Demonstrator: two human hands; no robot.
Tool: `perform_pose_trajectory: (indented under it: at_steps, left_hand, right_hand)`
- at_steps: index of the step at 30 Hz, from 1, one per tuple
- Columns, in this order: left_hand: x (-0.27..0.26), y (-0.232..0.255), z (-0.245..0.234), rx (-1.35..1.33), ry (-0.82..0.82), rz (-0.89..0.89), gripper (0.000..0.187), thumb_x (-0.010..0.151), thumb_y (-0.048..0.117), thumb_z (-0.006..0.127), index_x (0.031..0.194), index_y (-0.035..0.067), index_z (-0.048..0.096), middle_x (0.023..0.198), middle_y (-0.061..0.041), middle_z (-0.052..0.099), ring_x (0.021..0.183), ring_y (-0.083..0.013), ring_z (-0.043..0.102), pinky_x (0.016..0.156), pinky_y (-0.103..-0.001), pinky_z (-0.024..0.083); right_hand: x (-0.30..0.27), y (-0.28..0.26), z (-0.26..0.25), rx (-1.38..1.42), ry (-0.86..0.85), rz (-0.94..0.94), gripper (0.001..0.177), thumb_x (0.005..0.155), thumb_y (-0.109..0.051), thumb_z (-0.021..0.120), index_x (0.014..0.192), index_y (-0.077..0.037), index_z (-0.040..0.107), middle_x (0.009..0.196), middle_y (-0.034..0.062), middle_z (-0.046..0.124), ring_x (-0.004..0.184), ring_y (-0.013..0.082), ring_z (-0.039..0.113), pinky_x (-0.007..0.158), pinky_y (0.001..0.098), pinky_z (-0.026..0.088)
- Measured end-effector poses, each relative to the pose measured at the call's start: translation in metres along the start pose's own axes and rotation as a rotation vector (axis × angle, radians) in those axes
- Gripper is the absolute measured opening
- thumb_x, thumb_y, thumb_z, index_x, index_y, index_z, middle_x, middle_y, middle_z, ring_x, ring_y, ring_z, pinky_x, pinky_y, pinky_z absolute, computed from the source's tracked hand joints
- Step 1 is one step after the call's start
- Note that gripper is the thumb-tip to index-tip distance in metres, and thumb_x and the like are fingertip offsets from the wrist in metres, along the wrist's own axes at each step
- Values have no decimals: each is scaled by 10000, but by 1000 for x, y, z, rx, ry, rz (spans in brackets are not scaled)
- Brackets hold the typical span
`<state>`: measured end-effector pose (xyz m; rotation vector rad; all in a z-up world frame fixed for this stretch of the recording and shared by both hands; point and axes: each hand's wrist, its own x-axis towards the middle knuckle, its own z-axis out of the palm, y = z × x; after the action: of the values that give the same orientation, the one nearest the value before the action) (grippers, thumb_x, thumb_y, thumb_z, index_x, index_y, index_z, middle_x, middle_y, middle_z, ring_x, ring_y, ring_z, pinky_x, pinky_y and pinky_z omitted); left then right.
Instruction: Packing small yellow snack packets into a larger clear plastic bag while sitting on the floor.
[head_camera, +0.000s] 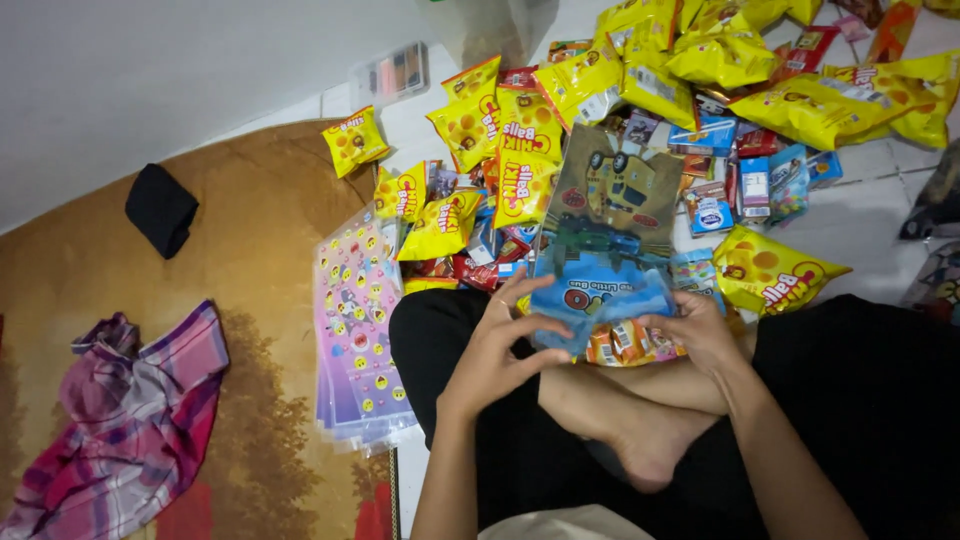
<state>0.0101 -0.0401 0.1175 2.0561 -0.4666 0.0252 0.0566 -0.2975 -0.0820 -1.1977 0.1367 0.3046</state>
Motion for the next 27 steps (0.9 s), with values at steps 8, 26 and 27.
perform_pose_trajectory:
  at_steps: [8, 26, 27]
  left_hand:
    - [-2, 6, 4, 477, -22, -41, 302, 849, -26, 675, 893, 241, 810, 1338, 50, 676, 1382, -393, 516, 1070, -463, 503]
    - [42, -95, 6, 414, 165, -397, 137, 876, 153, 726, 871, 286, 689, 881, 61, 743, 916, -228, 744, 776, -365, 601]
    - [40, -98, 8, 438, 151, -401, 152, 887, 135, 700, 895, 286, 713, 925, 71, 738, 923, -221, 740, 772, -360, 605]
  right_hand:
    - [25, 19, -9, 0, -12, 14, 192, 715, 61, 865, 812, 7, 708, 488, 7, 495, 352, 49, 409, 365, 187, 352]
    - [164, 26, -52, -1743, 520, -369, 751, 707, -405, 904, 1345, -116, 634, 1239, 247, 546, 1071, 500, 582, 827, 552, 558]
    - [165, 25, -42, -1769, 580, -333, 760, 724, -358, 923, 1364, -88, 614, 1245, 272, 537, 1070, 516, 564, 805, 564, 564]
